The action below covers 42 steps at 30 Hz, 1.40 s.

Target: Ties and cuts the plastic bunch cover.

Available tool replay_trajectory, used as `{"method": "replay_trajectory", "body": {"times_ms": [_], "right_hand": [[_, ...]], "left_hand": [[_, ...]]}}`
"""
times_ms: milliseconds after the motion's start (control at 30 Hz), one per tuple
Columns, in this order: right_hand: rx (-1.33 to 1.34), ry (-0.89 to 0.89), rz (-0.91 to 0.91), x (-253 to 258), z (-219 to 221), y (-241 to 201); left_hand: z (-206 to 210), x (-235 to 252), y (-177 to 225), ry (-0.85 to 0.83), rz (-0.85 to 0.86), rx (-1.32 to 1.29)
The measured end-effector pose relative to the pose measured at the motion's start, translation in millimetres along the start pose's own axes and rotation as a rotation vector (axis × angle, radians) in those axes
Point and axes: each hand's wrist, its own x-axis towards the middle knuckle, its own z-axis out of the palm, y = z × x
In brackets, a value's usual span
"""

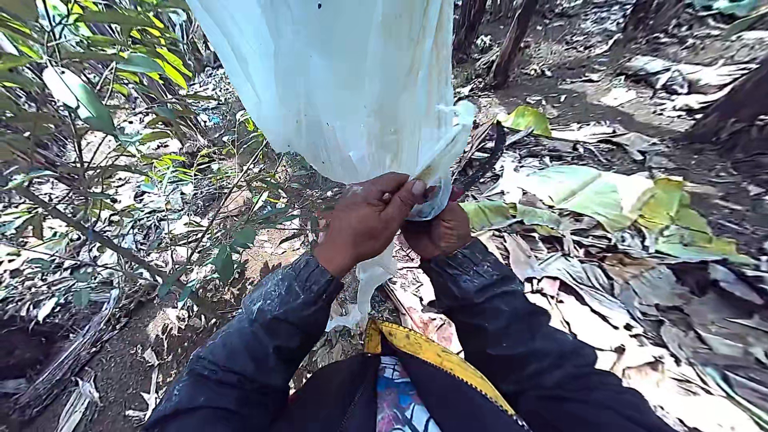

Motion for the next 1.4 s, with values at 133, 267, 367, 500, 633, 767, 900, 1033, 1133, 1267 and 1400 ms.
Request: {"method": "replay_trajectory", "body": {"times_ms": [133,267,367,500,633,767,900,1033,1133,1267,1400], "right_hand": [[-0.067,-0.056,-0.023,2.5,3.8,-8.3],[-0.261,-0.1,-0.03,4.9,-2.8,-13.0],[-0.29,-0.03,-0.083,5.6,-4.1,-8.0],[-0.285,0.297,-0.098,-2.7,-8.9,-3.8],[-0.584,0.448,-0.191,-38.6,-32.5,-6.5],[-0.885,0.162,-0.439,-70.9,-56.1,5.4],[-1.08,-0.137,-0.563,-67.0,-55.0,2.3],[-1.258,-0.34,-0.575,-24.8,-21.8,-31.5],[-1.381,-0.536,-0.489,19.3,10.5,-52.7],[-1.539,-0.624,-0.189,64.3,50.4,-59.9],[-1.699,-0.559,-0.021,84.4,66.3,-42.3]], "left_hand": [[9.1,10.7,-10.2,-0.157,-0.041,0.151],[-2.2,24.4,-0.7,-0.33,-0.062,0.403],[-7.3,35.1,4.2,-0.482,-0.096,0.595],[-0.9,29.1,-8.6,-0.446,-0.127,0.531],[21.4,-2.5,-29.1,-0.365,-0.288,0.357],[32.6,-28.6,-43.8,-0.323,-0.598,-0.44],[28.8,-19.7,-35.9,-0.235,-0.55,-0.658],[12.1,-11.1,-34.8,-0.211,-0.458,-0.144],[-0.2,-2.5,-34.4,-0.254,-0.376,0.034],[-14.4,11.0,-43.2,-0.186,-0.45,-0.125],[-16.8,19.5,-61.9,0.056,-0.516,-0.311]]}}
